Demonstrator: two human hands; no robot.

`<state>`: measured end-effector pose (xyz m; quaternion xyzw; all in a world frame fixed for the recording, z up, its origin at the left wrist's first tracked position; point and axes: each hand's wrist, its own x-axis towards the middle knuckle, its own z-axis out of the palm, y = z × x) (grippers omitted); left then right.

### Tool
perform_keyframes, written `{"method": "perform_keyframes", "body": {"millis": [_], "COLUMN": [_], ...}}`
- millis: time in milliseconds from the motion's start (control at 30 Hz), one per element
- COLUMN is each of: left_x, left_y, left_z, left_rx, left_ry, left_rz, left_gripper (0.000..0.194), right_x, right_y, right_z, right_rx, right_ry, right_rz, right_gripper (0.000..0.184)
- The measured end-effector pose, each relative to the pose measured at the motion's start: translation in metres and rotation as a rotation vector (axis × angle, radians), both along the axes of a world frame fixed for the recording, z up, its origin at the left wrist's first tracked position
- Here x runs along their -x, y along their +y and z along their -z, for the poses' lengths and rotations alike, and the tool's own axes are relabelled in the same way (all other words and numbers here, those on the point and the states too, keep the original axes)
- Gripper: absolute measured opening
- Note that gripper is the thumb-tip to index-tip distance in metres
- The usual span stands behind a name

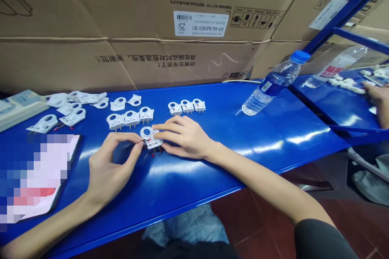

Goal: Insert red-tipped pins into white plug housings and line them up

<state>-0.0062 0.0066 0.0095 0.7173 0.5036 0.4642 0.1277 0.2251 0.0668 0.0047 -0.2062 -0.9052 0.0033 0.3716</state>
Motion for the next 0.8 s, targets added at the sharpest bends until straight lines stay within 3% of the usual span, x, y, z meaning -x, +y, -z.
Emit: {"method": "perform_keyframes", "body": {"millis": [433, 800], "left_x": [0.0007, -0.0002], "left_y": [-0.0007, -0.0004], "left_z": [-0.0027, -0.0027], "left_rx": [-0.024, 0.034], "left_ry": [0.065, 0.102], "left_rz": [0.015, 0.036], "left_gripper": [0.005, 0.012], "right_x": [0.0001, -0.0023], "right_y": [-0.0024, -0.0025], "right_z": [-0.0018, -0.0025], "right_rx": [0.026, 0.072], "right_ry": [0.001, -0.020], "right_rz": [-0.023, -0.003], "right_gripper": [0.024, 0.012]}}
